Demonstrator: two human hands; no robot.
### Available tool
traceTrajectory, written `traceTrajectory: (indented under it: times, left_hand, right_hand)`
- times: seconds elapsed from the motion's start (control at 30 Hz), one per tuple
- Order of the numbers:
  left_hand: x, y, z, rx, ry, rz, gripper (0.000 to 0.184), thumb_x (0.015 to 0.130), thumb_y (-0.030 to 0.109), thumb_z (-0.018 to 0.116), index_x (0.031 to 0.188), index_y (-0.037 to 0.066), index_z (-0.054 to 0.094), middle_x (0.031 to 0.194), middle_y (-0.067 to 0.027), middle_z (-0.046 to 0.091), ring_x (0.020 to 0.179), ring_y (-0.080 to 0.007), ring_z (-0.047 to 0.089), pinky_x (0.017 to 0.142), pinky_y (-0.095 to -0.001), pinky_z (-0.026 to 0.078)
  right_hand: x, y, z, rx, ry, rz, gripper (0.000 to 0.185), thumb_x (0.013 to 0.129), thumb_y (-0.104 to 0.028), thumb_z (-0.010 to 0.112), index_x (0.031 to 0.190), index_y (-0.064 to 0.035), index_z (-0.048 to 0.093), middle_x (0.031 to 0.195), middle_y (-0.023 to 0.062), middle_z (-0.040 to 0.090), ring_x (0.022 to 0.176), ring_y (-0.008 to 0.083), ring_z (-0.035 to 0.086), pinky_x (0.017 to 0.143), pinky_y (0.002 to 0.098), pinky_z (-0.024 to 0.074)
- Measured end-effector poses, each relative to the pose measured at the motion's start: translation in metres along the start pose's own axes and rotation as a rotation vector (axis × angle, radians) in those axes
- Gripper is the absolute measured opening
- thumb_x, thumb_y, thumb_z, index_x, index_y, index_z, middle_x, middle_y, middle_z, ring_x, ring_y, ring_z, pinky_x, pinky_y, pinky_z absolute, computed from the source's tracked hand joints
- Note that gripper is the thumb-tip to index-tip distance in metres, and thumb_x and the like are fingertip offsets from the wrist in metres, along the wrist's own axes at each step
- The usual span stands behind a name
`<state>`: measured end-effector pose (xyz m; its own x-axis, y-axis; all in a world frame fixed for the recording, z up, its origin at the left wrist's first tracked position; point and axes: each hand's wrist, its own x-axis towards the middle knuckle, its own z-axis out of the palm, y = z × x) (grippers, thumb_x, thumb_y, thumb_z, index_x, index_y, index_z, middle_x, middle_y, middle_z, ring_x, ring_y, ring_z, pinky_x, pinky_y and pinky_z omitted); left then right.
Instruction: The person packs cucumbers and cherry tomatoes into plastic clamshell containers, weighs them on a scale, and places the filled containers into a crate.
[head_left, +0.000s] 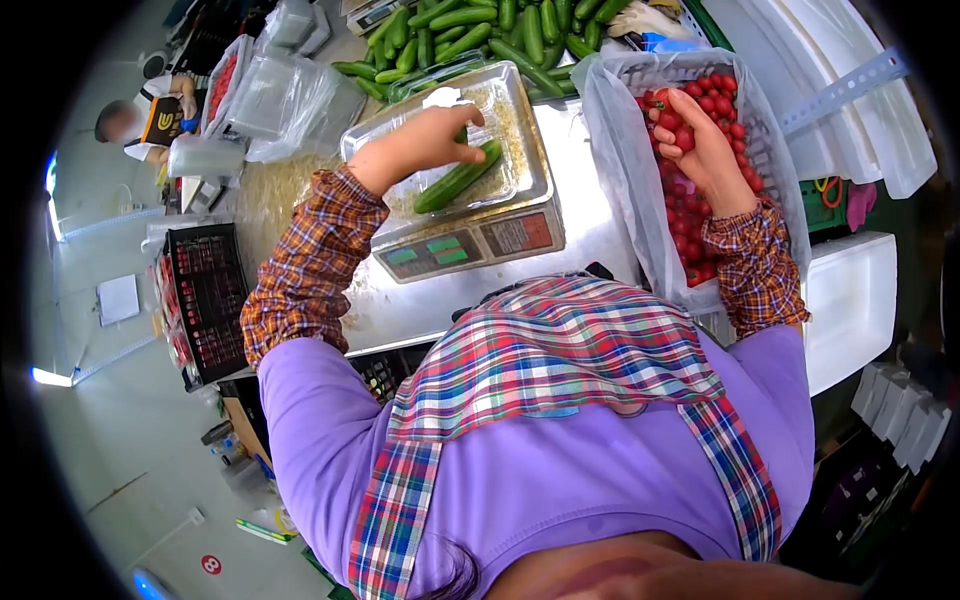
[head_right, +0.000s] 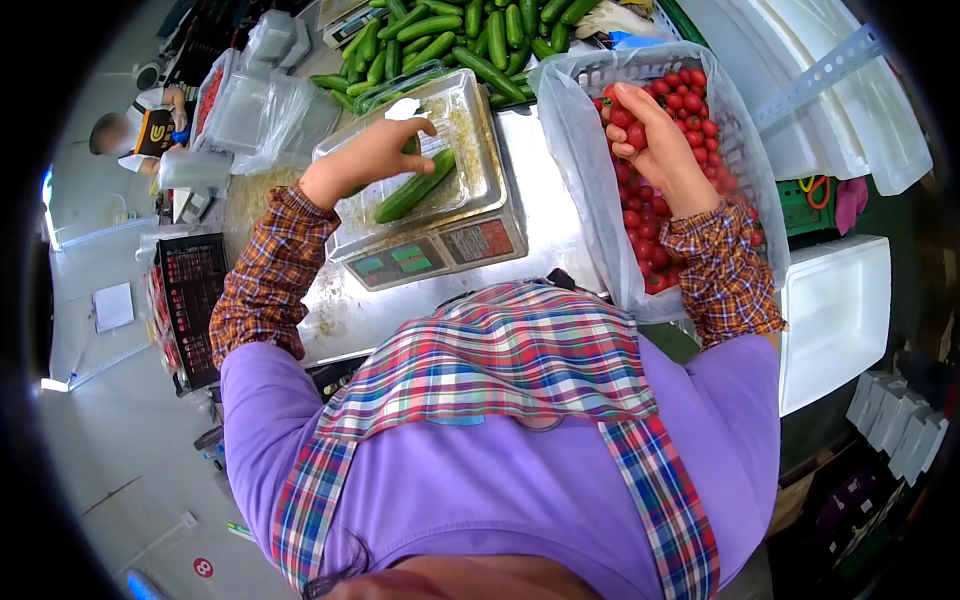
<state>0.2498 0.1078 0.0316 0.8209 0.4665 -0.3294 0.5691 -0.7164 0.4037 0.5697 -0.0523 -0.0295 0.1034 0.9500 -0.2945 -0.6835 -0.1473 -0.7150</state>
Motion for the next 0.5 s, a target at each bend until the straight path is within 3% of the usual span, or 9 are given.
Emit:
traceTrajectory:
  times: [0.1,0.23,0.37,0.4,0.5]
  left_hand:
    - [-0.006,0.001,-0.01,-0.06,0.11,0.069,0.038,0.08,0.024,0.068,0.109,0.005,0.055,0.085,-0.0155,0.061,0.077,-0.029,0.059,0.069,-0.0379,0.046]
    - [0.002,-0.009,0.01,-0.002,0.126,0.058,0.036,0.082,0.024,0.066,0.11,0.005,0.053,0.09,-0.0154,0.061,0.081,-0.0272,0.059,0.07,-0.0379,0.046]
    - [0.001,-0.032,0.028,-0.029,0.31,0.08,0.045,0.08,0.02,0.068,0.119,0.005,0.052,0.103,-0.016,0.061,0.092,-0.0278,0.06,0.08,-0.0361,0.048]
    - [-0.002,-0.033,0.027,-0.082,0.306,-0.005,0.046,0.077,0.022,0.069,0.117,0.005,0.054,0.103,-0.0186,0.062,0.094,-0.0343,0.059,0.08,-0.0394,0.047]
    - [-0.014,-0.047,0.033,-0.072,0.315,-0.096,0.044,0.076,0.019,0.069,0.115,0.004,0.056,0.101,-0.0182,0.063,0.092,-0.0345,0.06,0.079,-0.0391,0.048]
  right_hand:
    - [-0.004,-0.002,0.003,-0.007,-0.004,0.004,0.023,0.09,-0.029,0.058,0.102,-0.0096,0.052,0.084,0.0047,0.052,0.062,0.0098,0.045,0.046,0.0189,0.0316]
    - [0.006,0.004,-0.002,-0.03,-0.024,0.0,0.021,0.093,-0.026,0.052,0.106,-0.0101,0.052,0.089,0.0064,0.054,0.06,0.0092,0.044,0.044,0.0175,0.0313]
    - [0.005,0.006,-0.003,-0.05,-0.039,-0.003,0.022,0.091,-0.027,0.055,0.103,-0.0096,0.051,0.085,0.0049,0.053,0.061,0.0094,0.045,0.045,0.0183,0.0315]
    - [0.004,0.006,-0.004,-0.053,-0.046,-0.006,0.023,0.091,-0.028,0.057,0.102,-0.0094,0.051,0.084,0.0045,0.053,0.061,0.0096,0.046,0.046,0.0189,0.0317]
    - [0.007,0.006,-0.004,-0.062,-0.026,-0.016,0.023,0.091,-0.028,0.057,0.102,-0.0091,0.05,0.085,0.0043,0.053,0.061,0.0094,0.046,0.046,0.0187,0.0318]
